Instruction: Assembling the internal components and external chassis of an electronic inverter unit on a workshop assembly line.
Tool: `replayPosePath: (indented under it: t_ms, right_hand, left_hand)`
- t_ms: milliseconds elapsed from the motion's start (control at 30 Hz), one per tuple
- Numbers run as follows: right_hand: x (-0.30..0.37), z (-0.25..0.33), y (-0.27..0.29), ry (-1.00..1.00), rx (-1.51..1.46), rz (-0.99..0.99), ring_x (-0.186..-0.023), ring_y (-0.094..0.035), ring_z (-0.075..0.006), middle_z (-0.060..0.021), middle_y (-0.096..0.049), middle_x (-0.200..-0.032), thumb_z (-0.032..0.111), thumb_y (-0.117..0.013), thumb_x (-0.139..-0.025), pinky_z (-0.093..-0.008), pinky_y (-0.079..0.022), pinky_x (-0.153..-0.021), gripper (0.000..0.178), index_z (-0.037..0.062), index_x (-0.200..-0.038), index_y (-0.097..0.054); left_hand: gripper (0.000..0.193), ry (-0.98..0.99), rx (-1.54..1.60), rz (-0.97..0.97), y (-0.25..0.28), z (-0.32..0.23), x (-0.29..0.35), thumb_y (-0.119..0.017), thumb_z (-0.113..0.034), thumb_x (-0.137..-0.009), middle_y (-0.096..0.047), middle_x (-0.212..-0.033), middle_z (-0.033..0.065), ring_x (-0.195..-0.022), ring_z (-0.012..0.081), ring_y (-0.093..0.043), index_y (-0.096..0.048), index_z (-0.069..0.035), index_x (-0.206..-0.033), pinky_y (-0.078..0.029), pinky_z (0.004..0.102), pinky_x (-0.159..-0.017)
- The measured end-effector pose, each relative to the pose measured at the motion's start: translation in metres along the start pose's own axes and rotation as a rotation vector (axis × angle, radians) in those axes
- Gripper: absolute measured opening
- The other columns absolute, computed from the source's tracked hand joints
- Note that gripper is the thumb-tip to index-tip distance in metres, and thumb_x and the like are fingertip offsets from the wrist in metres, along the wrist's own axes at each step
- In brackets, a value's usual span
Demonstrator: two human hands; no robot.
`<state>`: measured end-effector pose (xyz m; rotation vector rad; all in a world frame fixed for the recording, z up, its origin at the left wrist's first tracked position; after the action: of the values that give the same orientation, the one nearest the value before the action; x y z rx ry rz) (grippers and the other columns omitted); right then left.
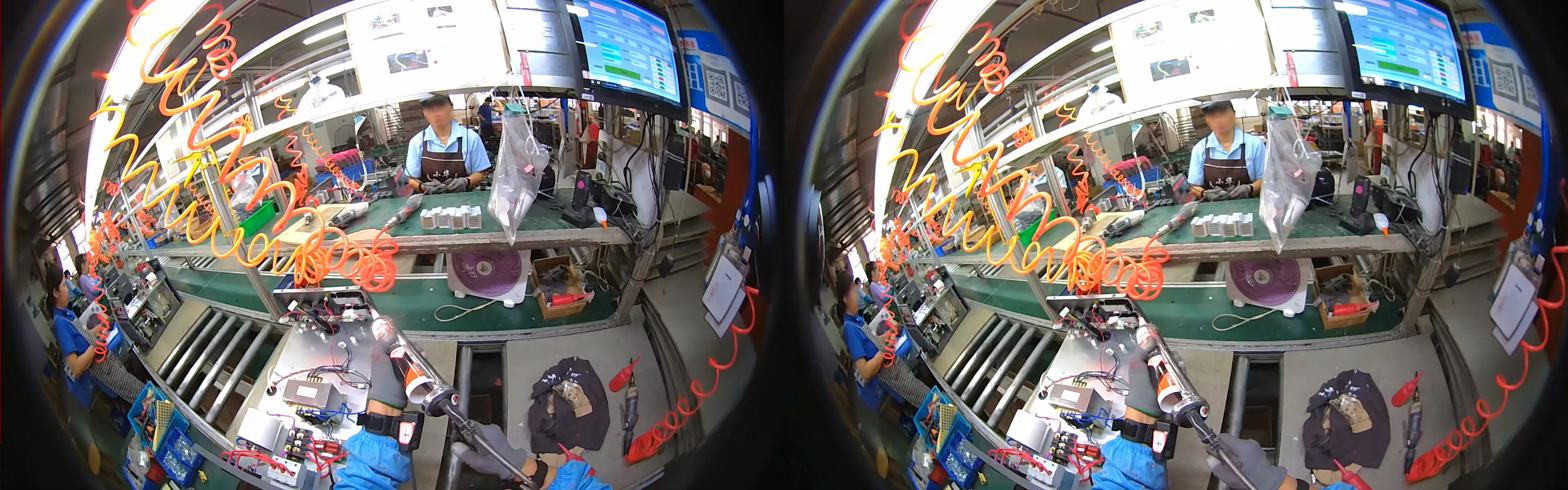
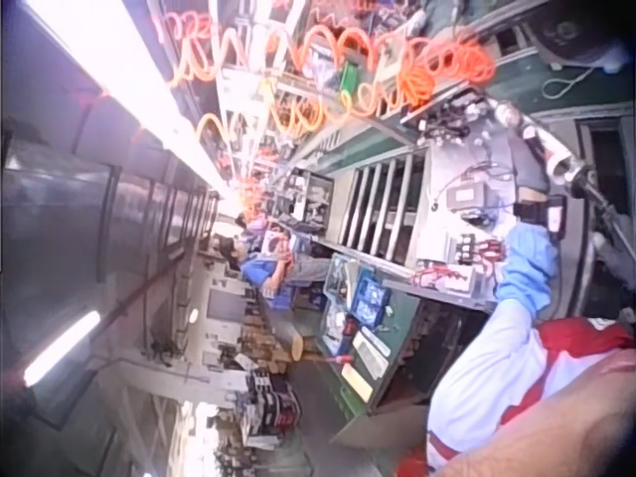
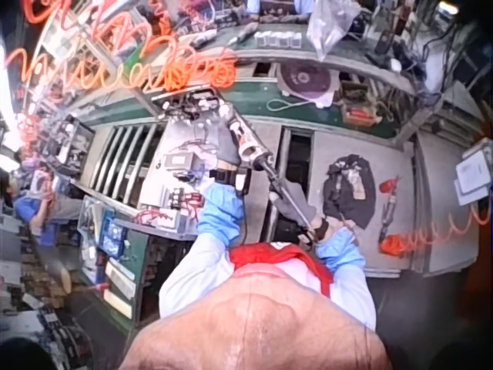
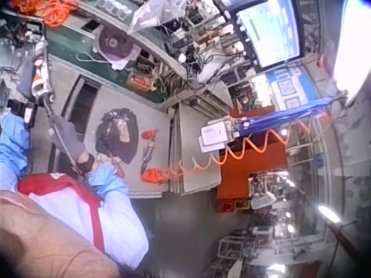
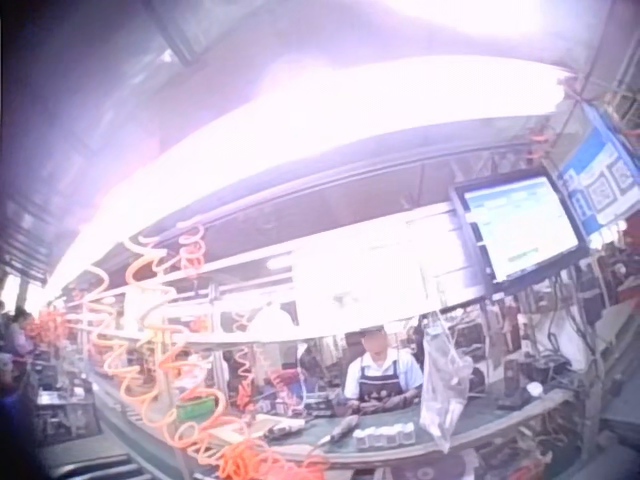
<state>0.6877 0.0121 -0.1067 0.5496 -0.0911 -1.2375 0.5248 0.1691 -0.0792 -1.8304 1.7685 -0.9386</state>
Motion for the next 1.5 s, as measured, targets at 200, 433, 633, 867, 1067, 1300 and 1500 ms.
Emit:
replayPosePath:
  t_ms: [200,433,633,867,1067,1300,1500]
  right_hand:
    - [-0.005,-0.007,-0.001,-0.036,0.049,-0.050,-0.064,-0.063,-0.0266,-0.0110,-0.060,-0.072,0.020,-0.069,-0.080,-0.0366,-0.051,-0.063,0.023,0.0061,-0.097,-0.060]
    - [-0.004,-0.012,-0.008,-0.108,-0.148,-0.027,-0.071,-0.063,-0.0255,-0.0125,-0.062,-0.079,0.014,-0.066,-0.082,-0.0353,-0.051,-0.067,0.024,0.0021,-0.101,-0.058]
    - [0.010,0.023,0.009,0.140,0.107,-0.250,-0.071,-0.064,-0.0236,-0.0109,-0.060,-0.076,0.021,-0.067,-0.083,-0.0357,-0.052,-0.069,0.033,0.0038,-0.110,-0.059]
    - [0.103,-0.006,0.031,-0.254,-0.871,-0.276,-0.076,-0.064,-0.0178,-0.0116,-0.065,-0.092,0.052,-0.069,-0.081,-0.0290,-0.052,-0.066,0.071,0.0015,-0.127,-0.050]
    - [0.184,0.008,0.052,-0.257,-0.800,-0.649,-0.044,-0.043,-0.0117,-0.0043,-0.053,-0.062,0.051,-0.065,-0.080,-0.0261,-0.034,-0.037,0.065,0.0009,-0.119,-0.054]
    - [0.279,-0.031,0.061,-0.279,-1.106,-0.919,-0.042,-0.036,-0.0101,0.0009,-0.045,-0.059,0.039,-0.054,-0.093,-0.0251,-0.028,-0.039,0.027,0.0128,-0.086,-0.054]
    - [0.334,-0.094,0.056,-0.398,-1.454,-1.157,-0.033,-0.021,-0.0078,0.0066,-0.028,-0.045,0.058,-0.049,-0.093,-0.0247,-0.016,-0.034,0.050,0.0174,-0.064,-0.045]
  left_hand:
    - [0.029,-0.031,0.000,-0.029,0.015,0.007,-0.016,-0.054,-0.037,-0.090,-0.061,-0.067,0.0103,-0.056,0.0245,-0.063,-0.055,-0.008,-0.089,-0.055,0.0371,-0.051]
    - [0.031,-0.101,0.025,-0.018,0.026,0.010,-0.026,-0.058,-0.038,-0.087,-0.061,-0.067,0.0117,-0.056,0.0254,-0.063,-0.053,-0.007,-0.090,-0.055,0.0373,-0.050]
    - [0.020,-0.038,0.085,0.020,0.014,0.011,-0.006,-0.060,-0.025,-0.089,-0.056,-0.077,0.0036,-0.064,0.0211,-0.061,-0.051,-0.011,-0.101,-0.054,0.0368,-0.060]
    - [0.016,-0.043,0.218,-0.041,-0.011,0.047,0.032,-0.062,-0.022,-0.087,-0.052,-0.071,0.0000,-0.060,0.0132,-0.056,-0.049,-0.013,-0.089,-0.051,0.0285,-0.057]
    - [0.024,0.218,0.123,-0.093,-0.043,0.116,0.099,-0.063,-0.033,-0.089,-0.061,-0.076,0.0030,-0.068,0.0163,-0.062,-0.058,-0.010,-0.090,-0.054,0.0341,-0.067]
    - [0.055,0.386,-0.589,0.507,-0.035,0.160,0.181,-0.061,-0.038,-0.090,-0.062,-0.105,0.0110,-0.094,0.0225,-0.065,-0.049,0.000,-0.129,-0.054,0.0346,-0.081]
    - [0.052,0.618,-0.743,0.478,0.042,0.170,0.245,-0.057,-0.027,-0.094,-0.063,-0.097,0.0161,-0.084,0.0238,-0.065,-0.046,0.009,-0.129,-0.056,0.0344,-0.075]
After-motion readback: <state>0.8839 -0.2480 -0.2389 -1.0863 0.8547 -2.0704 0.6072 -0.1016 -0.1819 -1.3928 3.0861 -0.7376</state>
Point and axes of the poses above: each hand's wrist, its own x-axis away from the middle knuckle, its own y-axis out of the back of the hand, z = x × y, the point moved 7 cm from there along -x, towards the middle knuckle
